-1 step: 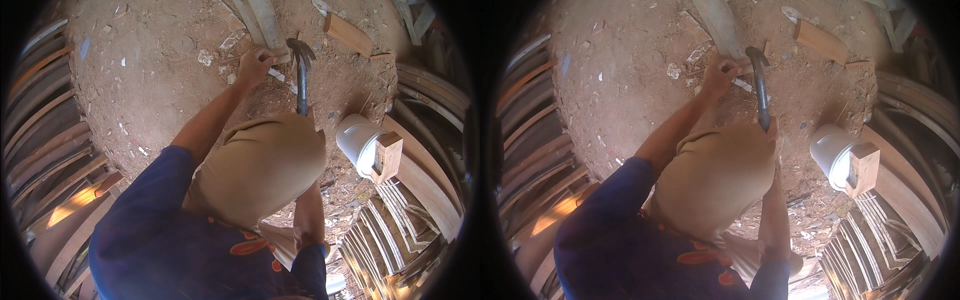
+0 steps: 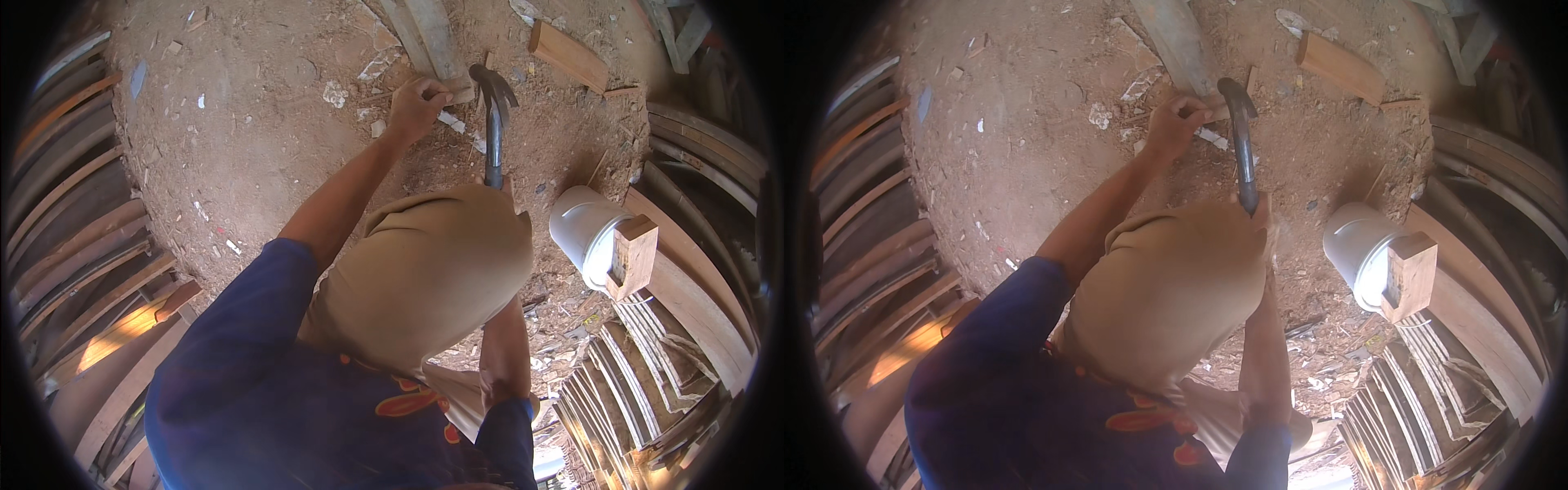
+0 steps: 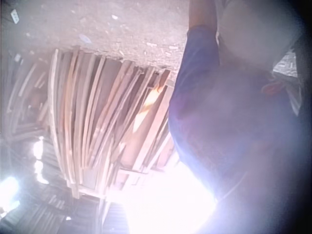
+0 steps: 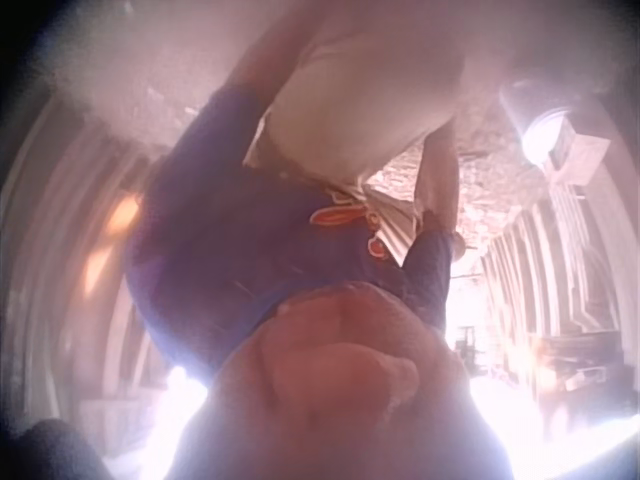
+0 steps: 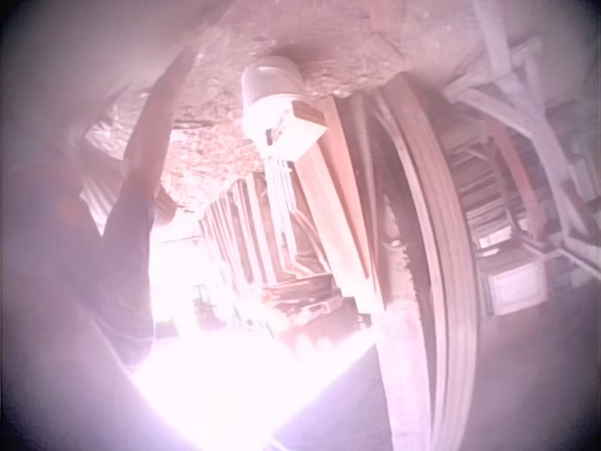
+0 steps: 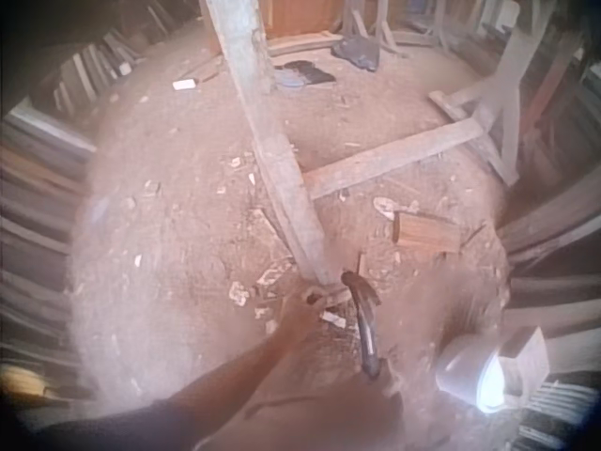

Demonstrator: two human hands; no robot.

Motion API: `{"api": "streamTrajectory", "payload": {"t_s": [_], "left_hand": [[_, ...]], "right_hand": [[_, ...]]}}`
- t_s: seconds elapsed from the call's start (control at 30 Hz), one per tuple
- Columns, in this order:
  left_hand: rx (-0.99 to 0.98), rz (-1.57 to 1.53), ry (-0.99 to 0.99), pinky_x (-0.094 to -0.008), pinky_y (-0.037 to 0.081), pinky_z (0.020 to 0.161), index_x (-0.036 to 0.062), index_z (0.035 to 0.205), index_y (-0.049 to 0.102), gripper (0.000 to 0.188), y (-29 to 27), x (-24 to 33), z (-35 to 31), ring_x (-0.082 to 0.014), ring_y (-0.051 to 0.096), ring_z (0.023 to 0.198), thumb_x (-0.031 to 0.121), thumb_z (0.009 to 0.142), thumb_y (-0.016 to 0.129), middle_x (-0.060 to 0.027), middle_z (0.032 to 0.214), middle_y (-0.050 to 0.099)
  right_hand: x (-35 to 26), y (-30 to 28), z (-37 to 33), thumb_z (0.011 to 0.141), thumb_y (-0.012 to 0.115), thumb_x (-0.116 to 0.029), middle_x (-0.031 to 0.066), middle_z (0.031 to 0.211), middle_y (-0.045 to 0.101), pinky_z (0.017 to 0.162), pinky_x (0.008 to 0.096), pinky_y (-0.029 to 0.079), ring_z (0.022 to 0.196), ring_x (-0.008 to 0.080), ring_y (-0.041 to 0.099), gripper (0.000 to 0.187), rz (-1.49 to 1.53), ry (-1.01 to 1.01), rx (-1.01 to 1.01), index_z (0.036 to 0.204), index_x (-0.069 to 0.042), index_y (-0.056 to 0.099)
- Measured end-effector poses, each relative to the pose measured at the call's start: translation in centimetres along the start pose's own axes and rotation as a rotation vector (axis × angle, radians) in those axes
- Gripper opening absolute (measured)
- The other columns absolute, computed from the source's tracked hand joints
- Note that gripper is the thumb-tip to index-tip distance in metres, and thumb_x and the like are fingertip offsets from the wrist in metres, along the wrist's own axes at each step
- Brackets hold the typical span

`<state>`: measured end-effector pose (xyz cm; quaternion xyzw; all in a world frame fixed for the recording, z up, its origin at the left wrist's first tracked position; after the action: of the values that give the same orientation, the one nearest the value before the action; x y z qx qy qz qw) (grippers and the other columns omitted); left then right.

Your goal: The person sits down with a wooden block, positions a plastic strip on it, and drives nails into the strip using a hammer. They then use pliers and the hammer to adjust and fasten the hardware onto the wooden block.

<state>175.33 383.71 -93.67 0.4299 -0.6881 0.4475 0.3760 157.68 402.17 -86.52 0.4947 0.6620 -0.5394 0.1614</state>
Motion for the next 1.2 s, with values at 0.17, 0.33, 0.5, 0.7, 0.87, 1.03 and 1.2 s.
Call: {"api": "streamTrajectory", "payload": {"t_s": [0.17, 0.33, 0.5, 0.7, 0.87, 1.03, 1.2], "left_hand": [[-0.006, 0.071, -0.030, -0.0376, 0.053, 0.080, 0.0036, 0.097, 0.076, 0.023, 0.0, 0.4, 0.1, -0.0235, 0.069, 0.085, 0.023, 0.085, 0.078, -0.0136, 0.093, 0.071], [0.023, 0.108, 0.078, -0.0370, 0.053, 0.080, 0.0041, 0.099, 0.076, 0.022, -0.3, -0.1, 0.7, -0.0224, 0.067, 0.083, 0.023, 0.087, 0.078, -0.0113, 0.088, 0.071], [0.017, 0.327, 0.221, -0.0445, 0.052, 0.086, 0.0047, 0.099, 0.072, 0.021, 1.2, 2.3, 0.4, -0.0344, 0.067, 0.092, 0.024, 0.090, 0.072, -0.0160, 0.097, 0.068], [-0.137, 0.366, 0.747, -0.0480, 0.052, 0.086, 0.0045, 0.103, 0.070, 0.020, 12.5, 13.9, 4.6, -0.0348, 0.067, 0.098, 0.024, 0.096, 0.068, -0.0168, 0.098, 0.069], [-0.150, 0.554, 0.751, -0.0503, 0.051, 0.095, 0.0088, 0.104, 0.071, 0.018, 20.5, 16.6, 14.1, -0.0362, 0.065, 0.109, 0.024, 0.097, 0.066, -0.0163, 0.106, 0.070], [-0.036, 0.649, 1.009, -0.0482, 0.052, 0.092, 0.0117, 0.106, 0.074, 0.021, 22.6, 12.7, 16.9, -0.0315, 0.068, 0.106, 0.030, 0.096, 0.069, -0.0147, 0.106, 0.072], [-0.127, 0.403, 0.895, -0.0459, 0.055, 0.086, 0.0058, 0.102, 0.072, 0.028, 22.8, 13.3, 17.7, -0.0380, 0.067, 0.096, 0.026, 0.083, 0.075, -0.0199, 0.102, 0.071]], "right_hand": [[0.1, 0.2, 1.2, 0.096, 0.069, -0.027, 0.0166, 0.076, 0.066, 0.062, 0.0407, 0.051, 0.067, 0.0251, 0.065, 0.030, 0.000, 0.003, 0.005, 0.102, 0.001, 0.061], [0.4, 0.1, 1.8, 0.096, 0.069, -0.026, 0.0164, 0.076, 0.065, 0.062, 0.0407, 0.050, 0.067, 0.0249, 0.065, 0.029, 0.035, 0.033, 0.023, 0.101, 0.001, 0.061], [3.0, -1.3, -0.8, 0.096, 0.069, -0.026, 0.0162, 0.075, 0.065, 0.062, 0.0407, 0.050, 0.067, 0.0247, 0.064, 0.029, 0.081, 0.179, 0.104, 0.101, 0.001, 0.061], [7.6, -3.1, -7.1, 0.098, 0.067, -0.028, 0.0144, 0.071, 0.061, 0.063, 0.0422, 0.048, 0.066, 0.0220, 0.061, 0.031, 0.190, 0.497, 0.272, 0.095, 0.002, 0.061], [9.0, -5.4, -6.6, 0.098, 0.068, -0.031, 0.0139, 0.071, 0.061, 0.062, 0.0417, 0.047, 0.063, 0.0220, 0.059, 0.034, 0.175, 0.496, 0.349, 0.093, 0.002, 0.062], [10.2, -6.7, -0.9, 0.098, 0.068, -0.032, 0.0143, 0.070, 0.062, 0.061, 0.0429, 0.047, 0.062, 0.0236, 0.060, 0.036, 0.203, 0.455, 0.379, 0.092, 0.003, 0.062], [6.3, -9.9, 7.3, 0.097, 0.068, -0.032, 0.0184, 0.074, 0.065, 0.063, 0.0443, 0.049, 0.065, 0.0290, 0.064, 0.035, 0.066, 0.306, 0.422, 0.095, 0.003, 0.063]]}}
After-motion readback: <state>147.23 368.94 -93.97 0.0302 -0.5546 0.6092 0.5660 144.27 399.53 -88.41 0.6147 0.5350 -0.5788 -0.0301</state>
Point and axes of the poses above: each hand's wrist, its own z-axis towards the middle knuckle, its own y-axis out of the palm, x = y × z, the point moved 8 cm from there along z, towards the middle knuckle
